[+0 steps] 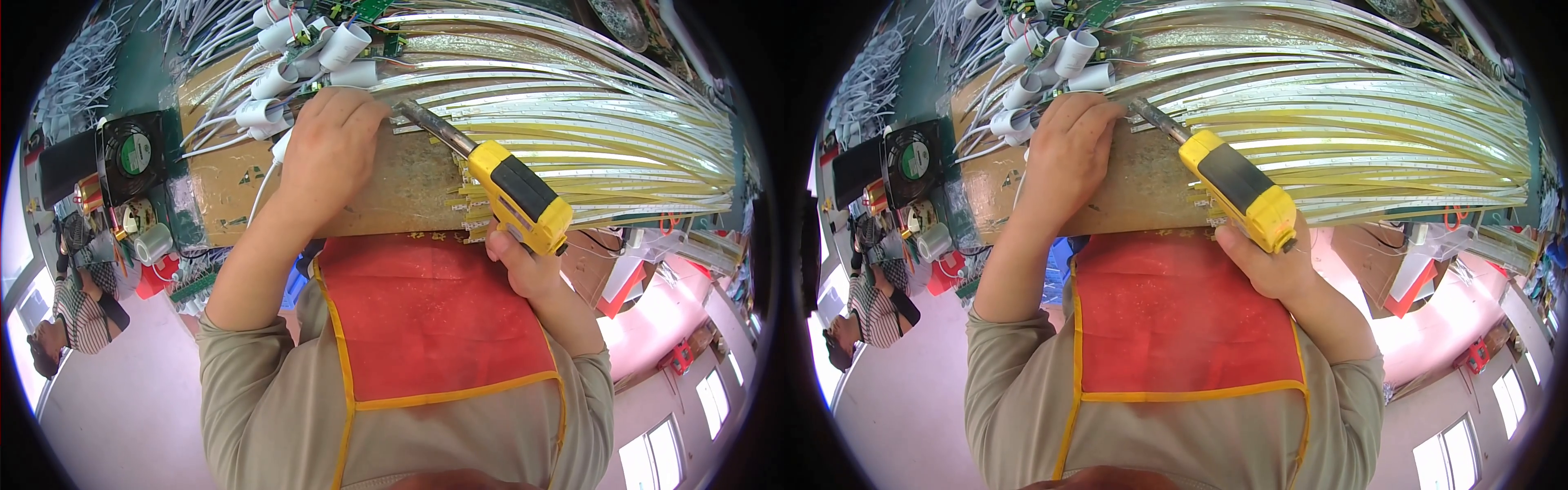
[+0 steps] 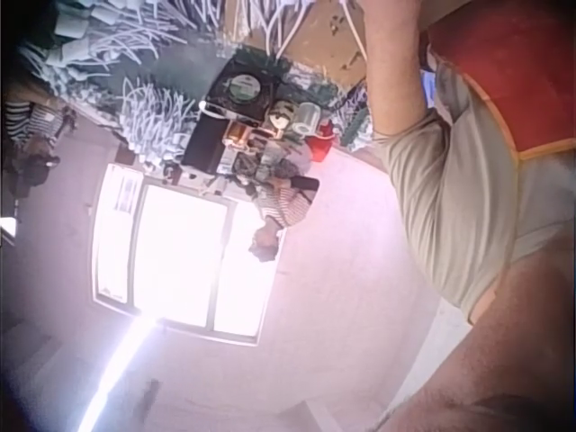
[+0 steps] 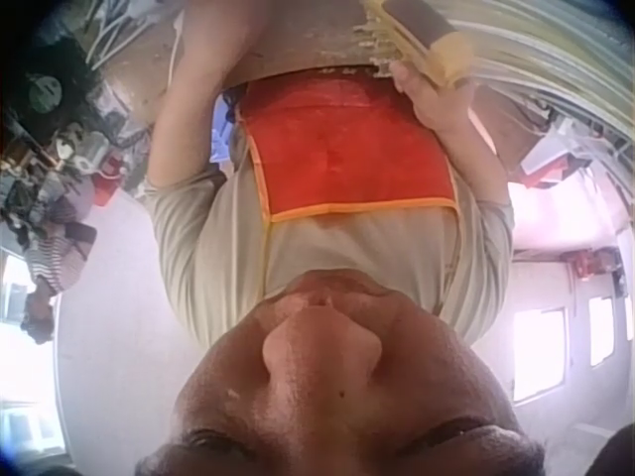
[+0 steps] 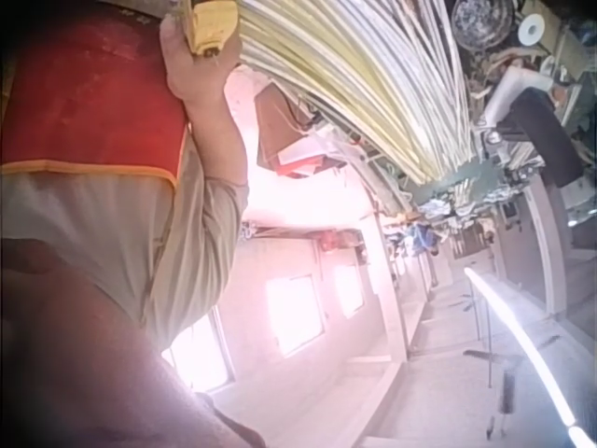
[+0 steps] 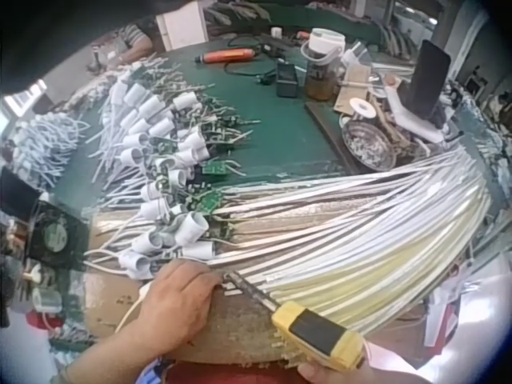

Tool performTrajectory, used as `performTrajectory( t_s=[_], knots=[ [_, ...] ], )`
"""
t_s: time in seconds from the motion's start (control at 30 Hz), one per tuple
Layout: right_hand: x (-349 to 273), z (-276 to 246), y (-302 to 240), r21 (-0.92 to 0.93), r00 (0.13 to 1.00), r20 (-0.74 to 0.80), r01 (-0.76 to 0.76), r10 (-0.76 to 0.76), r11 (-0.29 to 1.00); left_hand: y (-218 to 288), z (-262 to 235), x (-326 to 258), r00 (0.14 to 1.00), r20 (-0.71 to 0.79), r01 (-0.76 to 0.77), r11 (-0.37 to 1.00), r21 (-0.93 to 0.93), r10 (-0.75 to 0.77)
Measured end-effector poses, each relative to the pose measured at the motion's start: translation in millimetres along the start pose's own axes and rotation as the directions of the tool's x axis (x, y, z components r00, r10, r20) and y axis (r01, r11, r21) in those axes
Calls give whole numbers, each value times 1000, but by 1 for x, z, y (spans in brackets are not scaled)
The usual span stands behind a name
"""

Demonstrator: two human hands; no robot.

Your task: The person assembles electrical components and wires onto LED light strips by soldering them with a handheld soldering iron.

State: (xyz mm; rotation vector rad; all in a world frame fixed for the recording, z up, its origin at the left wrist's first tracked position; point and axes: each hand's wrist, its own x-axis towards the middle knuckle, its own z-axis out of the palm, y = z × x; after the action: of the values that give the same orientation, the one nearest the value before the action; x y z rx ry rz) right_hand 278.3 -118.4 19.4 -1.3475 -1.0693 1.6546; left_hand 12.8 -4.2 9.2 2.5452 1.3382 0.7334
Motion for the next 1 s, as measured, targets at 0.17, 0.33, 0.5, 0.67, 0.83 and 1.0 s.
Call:
performTrajectory(
  t_s=[0.17, 0.33, 0.5, 0.67, 0.83, 1.0],
  knots=[
    [-1, 0, 4, 29, 1000, -21, 15, -14, 999, 0, -1, 1, 1000, 6, 2, 1000, -5, -2],
    [-3, -6, 10, 56, 999, 2, 39, -39, 998, 2, -1, 1, 1000, 16, 14, 1000, -6, -14],
    [-5, -6, 9, 101, 999, 2, 33, -33, 994, 2, -1, 1, 1000, 13, 25, 1000, -16, -25],
    [-5, -6, 6, 121, 999, -12, 32, -30, 992, 3, -3, 2, 1000, 15, 9, 1000, 3, -9],
    [-5, -7, 5, 62, 999, -19, 31, -30, 998, 2, -1, 2, 1000, 8, 5, 1000, 0, -5],
    [-5, -5, 5, 70, 999, -24, 31, -29, 997, 2, -2, 2, 1000, 15, 5, 1000, 12, -5]
  ],
)
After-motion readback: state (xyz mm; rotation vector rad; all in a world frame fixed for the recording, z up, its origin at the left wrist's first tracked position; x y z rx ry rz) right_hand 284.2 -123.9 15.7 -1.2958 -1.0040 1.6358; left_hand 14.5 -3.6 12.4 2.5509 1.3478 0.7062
